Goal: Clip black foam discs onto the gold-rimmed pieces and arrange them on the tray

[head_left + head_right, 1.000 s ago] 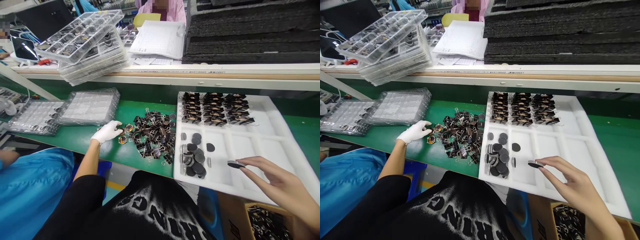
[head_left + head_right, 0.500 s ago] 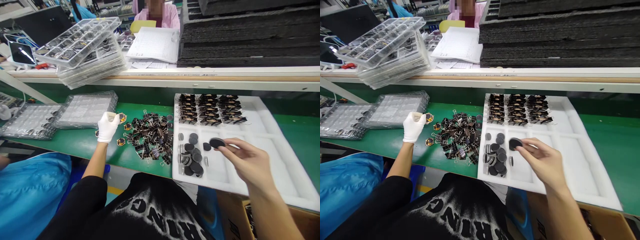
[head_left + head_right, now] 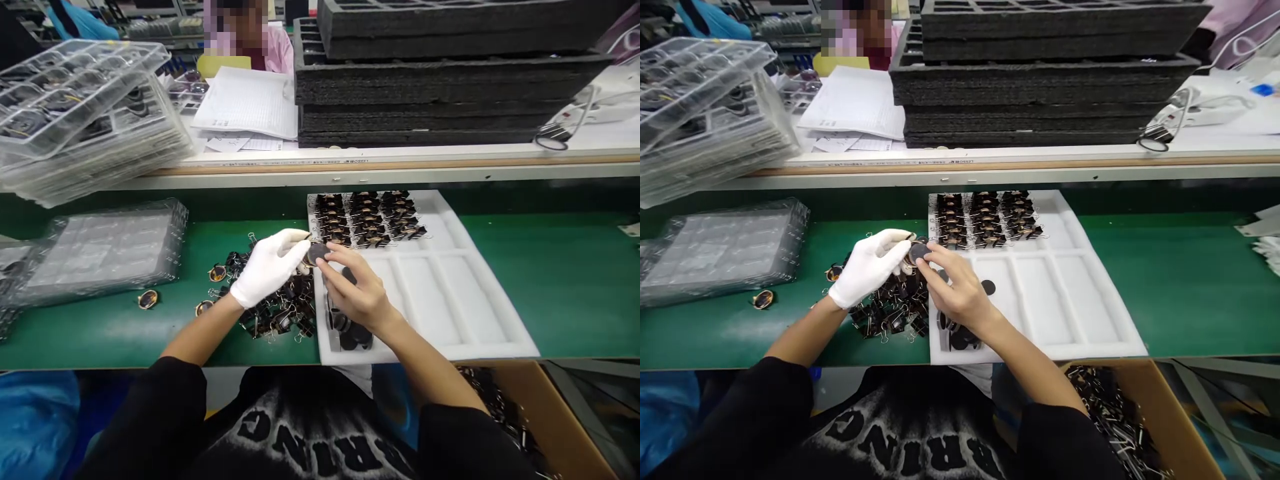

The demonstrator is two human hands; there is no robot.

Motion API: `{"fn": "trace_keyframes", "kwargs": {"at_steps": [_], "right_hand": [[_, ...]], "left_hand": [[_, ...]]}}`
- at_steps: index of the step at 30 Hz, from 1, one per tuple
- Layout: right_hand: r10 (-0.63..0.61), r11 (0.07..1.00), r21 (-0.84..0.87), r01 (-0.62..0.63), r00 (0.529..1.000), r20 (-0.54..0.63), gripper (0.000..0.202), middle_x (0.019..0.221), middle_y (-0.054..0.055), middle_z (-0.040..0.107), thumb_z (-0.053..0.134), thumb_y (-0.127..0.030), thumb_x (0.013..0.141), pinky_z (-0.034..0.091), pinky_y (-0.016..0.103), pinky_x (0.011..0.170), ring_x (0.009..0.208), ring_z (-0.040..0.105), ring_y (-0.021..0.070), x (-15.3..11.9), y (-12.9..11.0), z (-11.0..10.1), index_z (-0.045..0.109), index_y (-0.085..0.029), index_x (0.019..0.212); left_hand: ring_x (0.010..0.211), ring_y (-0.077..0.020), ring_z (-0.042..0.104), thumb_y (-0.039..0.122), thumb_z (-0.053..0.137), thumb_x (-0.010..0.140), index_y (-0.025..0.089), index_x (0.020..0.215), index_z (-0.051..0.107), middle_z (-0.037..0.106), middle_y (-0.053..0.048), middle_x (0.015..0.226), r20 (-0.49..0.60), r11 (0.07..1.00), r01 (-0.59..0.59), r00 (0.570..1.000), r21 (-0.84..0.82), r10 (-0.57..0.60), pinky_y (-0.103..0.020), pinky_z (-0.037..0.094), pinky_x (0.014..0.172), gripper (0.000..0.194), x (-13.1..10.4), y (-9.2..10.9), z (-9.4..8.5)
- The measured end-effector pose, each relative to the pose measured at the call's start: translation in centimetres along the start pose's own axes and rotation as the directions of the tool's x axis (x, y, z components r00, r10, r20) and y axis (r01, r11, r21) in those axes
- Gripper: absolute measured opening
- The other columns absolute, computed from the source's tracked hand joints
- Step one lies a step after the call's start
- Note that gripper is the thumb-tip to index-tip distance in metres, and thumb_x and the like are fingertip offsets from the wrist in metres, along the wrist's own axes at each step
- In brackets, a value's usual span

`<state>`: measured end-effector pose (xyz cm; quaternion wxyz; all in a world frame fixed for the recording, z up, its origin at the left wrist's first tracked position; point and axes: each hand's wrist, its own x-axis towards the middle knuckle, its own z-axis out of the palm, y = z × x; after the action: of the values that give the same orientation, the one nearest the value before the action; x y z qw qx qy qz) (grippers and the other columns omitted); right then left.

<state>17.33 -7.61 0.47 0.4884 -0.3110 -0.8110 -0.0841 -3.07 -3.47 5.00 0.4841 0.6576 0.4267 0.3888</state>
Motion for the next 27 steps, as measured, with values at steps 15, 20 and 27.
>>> {"fn": "trace_keyframes", "kwargs": {"at_steps": [15, 20, 27], "right_hand": [[0.754, 0.137, 0.596, -0.791, 0.474, 0.456, 0.024, 0.093, 0.005, 0.078, 0.088, -0.039, 0.083, 0.065, 0.033, 0.068, 0.079, 0.074, 0.0197, -2.1, 1.1, 1.1, 0.079, -0.025, 0.101], [0.789, -0.067, 0.651, -0.756, 0.359, 0.499, 0.021, 0.085, 0.003, 0.080, 0.092, -0.041, 0.078, 0.059, 0.028, 0.063, 0.069, 0.070, 0.0147, -2.1, 1.8, 0.6, 0.082, -0.025, 0.086], [0.787, -0.178, 0.653, -0.737, 0.292, 0.544, 0.026, 0.086, 0.003, 0.080, 0.095, -0.044, 0.074, 0.057, 0.028, 0.066, 0.072, 0.070, 0.0151, -1.7, 2.0, 0.7, 0.081, -0.024, 0.083]], "left_hand": [[0.079, -0.0129, 0.070, 0.036, 0.062, 0.101, 0.023, 0.127, 0.072, 0.079, -0.001, 0.098, 0.268, 0.900, -0.225, 0.955, 0.372, 0.128, -0.026, 0.056, 0.075, 0.031, -0.3, -0.8, -0.2], [0.080, -0.0245, 0.071, 0.056, 0.045, 0.106, 0.019, 0.101, 0.075, 0.077, -0.007, 0.086, -0.109, 0.516, 0.116, 0.993, 0.848, -0.044, -0.036, 0.051, 0.077, 0.047, 3.0, -1.9, -7.7], [0.072, -0.0280, 0.068, 0.068, 0.062, 0.089, 0.021, 0.097, 0.074, 0.076, -0.009, 0.085, -0.083, 0.367, 0.246, 0.910, 0.897, -0.407, -0.034, 0.046, 0.068, 0.048, 7.3, -8.8, -12.3]]}}
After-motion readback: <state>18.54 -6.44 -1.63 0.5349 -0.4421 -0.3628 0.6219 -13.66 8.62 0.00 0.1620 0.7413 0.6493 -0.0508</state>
